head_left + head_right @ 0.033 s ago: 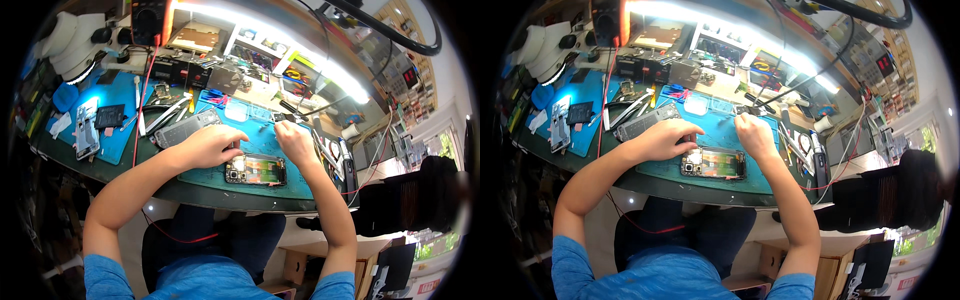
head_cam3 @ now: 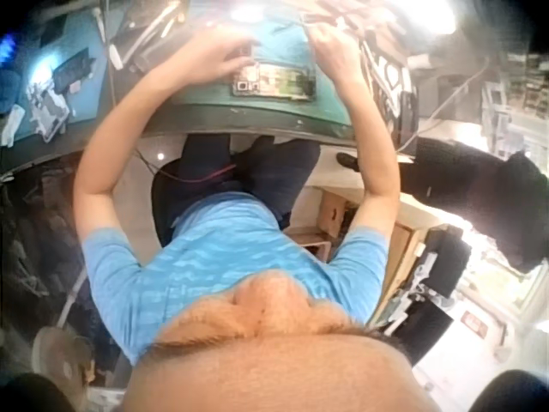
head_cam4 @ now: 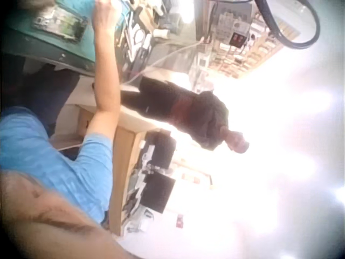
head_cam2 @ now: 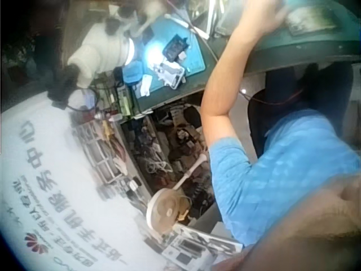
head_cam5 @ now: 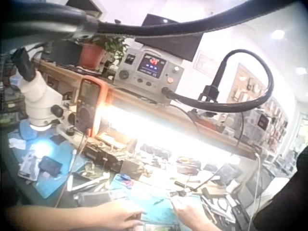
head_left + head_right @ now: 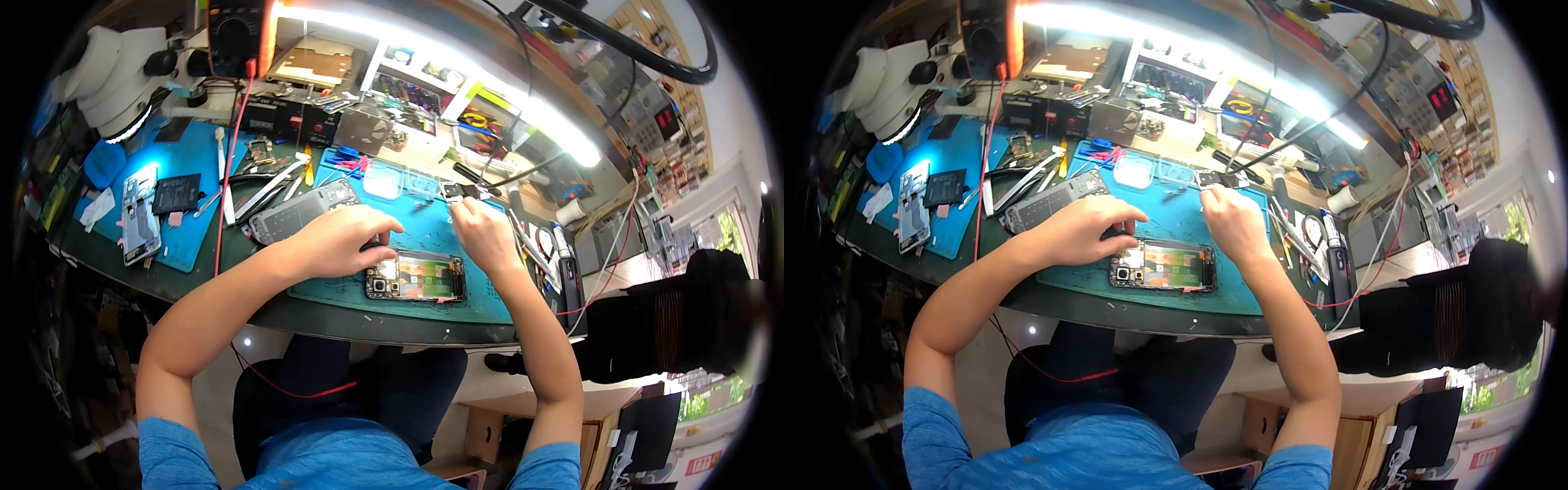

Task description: The person works at a cluttered electronics repair bench, using a multimeter to test a disassembled smartphone and a separate battery. They connect the multimeter probes to various points on the phone's motherboard and the battery terminals, then handle a small connector and a battery connector cable.

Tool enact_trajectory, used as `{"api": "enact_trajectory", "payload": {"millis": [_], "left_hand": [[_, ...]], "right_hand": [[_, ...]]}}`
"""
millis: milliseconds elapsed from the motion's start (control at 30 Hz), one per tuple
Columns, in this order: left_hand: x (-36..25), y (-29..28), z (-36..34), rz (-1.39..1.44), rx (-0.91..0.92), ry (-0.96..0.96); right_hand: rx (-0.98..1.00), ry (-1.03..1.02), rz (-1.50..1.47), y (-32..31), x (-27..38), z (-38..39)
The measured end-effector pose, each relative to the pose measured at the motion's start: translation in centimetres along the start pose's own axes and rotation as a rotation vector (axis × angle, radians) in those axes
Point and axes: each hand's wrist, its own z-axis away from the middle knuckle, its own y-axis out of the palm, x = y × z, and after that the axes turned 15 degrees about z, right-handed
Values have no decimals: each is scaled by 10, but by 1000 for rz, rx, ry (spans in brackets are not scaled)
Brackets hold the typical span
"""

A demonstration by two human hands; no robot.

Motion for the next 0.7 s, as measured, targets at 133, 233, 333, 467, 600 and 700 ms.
{"api": "enact_trajectory", "payload": {"millis": [133,233,333,467,600,700], "left_hand": [[-28,2,11,-123,52,64],[-33,10,13,-213,81,73],[-36,17,12,-269,96,76],[-44,14,11,-368,90,37],[-40,-4,19,-453,56,-51],[-45,-1,28,-508,-22,-88]], "right_hand": [[13,400,-198,-50,-27,46],[446,708,-126,-90,-41,103],[725,726,-70,-111,-34,161],[699,696,-58,-121,-4,194],[681,699,-145,-126,-4,204],[673,687,-265,-137,-17,216]]}}
